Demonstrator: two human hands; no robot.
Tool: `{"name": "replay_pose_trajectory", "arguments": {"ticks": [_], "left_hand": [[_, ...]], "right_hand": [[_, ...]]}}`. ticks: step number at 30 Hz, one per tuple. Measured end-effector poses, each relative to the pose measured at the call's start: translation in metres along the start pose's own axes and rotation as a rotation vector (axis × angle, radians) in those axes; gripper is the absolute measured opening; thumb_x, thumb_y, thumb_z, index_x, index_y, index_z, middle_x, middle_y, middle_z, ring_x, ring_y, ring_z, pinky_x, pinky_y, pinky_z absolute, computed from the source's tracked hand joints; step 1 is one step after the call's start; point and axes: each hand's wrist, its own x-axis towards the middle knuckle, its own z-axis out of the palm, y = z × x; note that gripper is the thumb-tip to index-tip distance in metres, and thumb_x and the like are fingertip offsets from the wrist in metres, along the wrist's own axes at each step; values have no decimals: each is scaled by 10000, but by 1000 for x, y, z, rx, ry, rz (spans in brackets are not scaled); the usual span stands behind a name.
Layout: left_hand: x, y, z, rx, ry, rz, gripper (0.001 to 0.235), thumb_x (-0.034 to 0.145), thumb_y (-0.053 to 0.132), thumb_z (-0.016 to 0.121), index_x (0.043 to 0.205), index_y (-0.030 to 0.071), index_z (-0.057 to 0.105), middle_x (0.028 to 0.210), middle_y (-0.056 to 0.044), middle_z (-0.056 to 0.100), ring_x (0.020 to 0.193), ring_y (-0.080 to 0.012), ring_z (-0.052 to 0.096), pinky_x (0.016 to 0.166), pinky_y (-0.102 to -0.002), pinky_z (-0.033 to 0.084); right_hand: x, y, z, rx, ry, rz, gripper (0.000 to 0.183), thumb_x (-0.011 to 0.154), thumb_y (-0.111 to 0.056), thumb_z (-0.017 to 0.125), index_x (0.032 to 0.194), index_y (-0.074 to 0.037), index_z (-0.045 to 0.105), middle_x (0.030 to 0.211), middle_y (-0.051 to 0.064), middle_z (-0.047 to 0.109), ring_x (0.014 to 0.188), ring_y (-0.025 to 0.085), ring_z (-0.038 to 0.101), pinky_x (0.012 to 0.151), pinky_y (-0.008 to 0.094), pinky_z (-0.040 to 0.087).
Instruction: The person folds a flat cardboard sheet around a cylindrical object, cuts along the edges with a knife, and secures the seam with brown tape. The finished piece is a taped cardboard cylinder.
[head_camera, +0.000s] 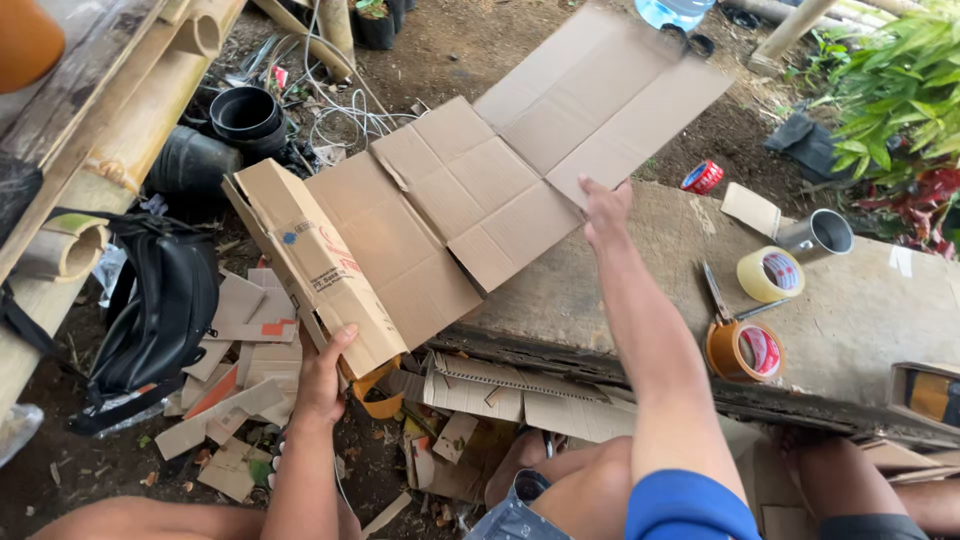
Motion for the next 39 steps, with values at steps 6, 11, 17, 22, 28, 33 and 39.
{"name": "replay_pose_trajectory", "arguments": {"ticks": [6, 11, 17, 22, 28, 33, 39], "left_hand": [[7, 12, -5, 114, -125, -58, 1095, 696, 422, 744, 1590, 35, 242, 1361, -232, 475, 1304, -337, 519, 994, -485, 553], [7, 15, 25, 154, -243, -54, 1122, 675, 418, 768, 1580, 56, 211, 1367, -239, 496, 1280, -352, 554, 1034, -478, 523], [17, 3, 59, 211, -239, -115, 1148, 668, 383, 795, 1580, 86, 164, 1376, -211, 522, 1270, -336, 575, 1062, -456, 497], [14, -18, 43, 24, -173, -129, 1150, 665, 365, 834, 1586, 78, 207, 1376, -203, 540, 1261, -327, 572, 1048, -455, 486], [32, -18, 49, 177, -165, -114, 1191, 676, 397, 843, 1594, 82, 153, 1411, -206, 552, 1287, -317, 581, 1077, -447, 488], [33, -12, 59, 393, -151, -219, 1297, 638, 476, 821, 1605, 126, 31, 1437, -217, 525, 1289, -322, 583, 1115, -434, 439], [35, -11, 64, 458, -204, -20, 1347, 677, 548, 813, 1638, 115, -26, 1542, -231, 467, 1362, -306, 548, 1132, -410, 445]], "right_hand": [[-85, -54, -43, -761, -269, -383, 192, 1030, 27, 704, 1212, -32, 710, 1170, 140, 775, 1106, 253, 728, 1001, 379, 556], [-154, -103, -90, -1226, -580, -674, 720, 811, 140, 562, 1443, -205, 592, 1391, 99, 624, 1209, 342, 649, 982, 421, 551], [-170, -116, -129, -1517, -690, -382, 817, 791, 71, 521, 1533, -262, 451, 1543, 75, 483, 1294, 361, 567, 1012, 461, 499], [-157, -106, -127, -1647, -806, -386, 879, 739, -35, 571, 1578, -222, 388, 1613, 65, 410, 1424, 328, 473, 1186, 443, 372], [-139, -115, -87, -2045, -915, 163, 1019, 808, -439, 741, 1623, -250, 160, 1695, 29, 191, 1515, 284, 283, 1229, 610, 185], [-162, -116, -24, -1775, -830, -7, 957, 837, -586, 687, 1607, -256, 226, 1687, 149, 112, 1554, 356, 99, 1180, 670, 145], [-227, -56, 84, -1623, -1126, -280, 483, 1035, -513, 551, 1461, -292, 494, 1693, 170, 52, 1529, 484, -15, 1073, 760, 205]]}}
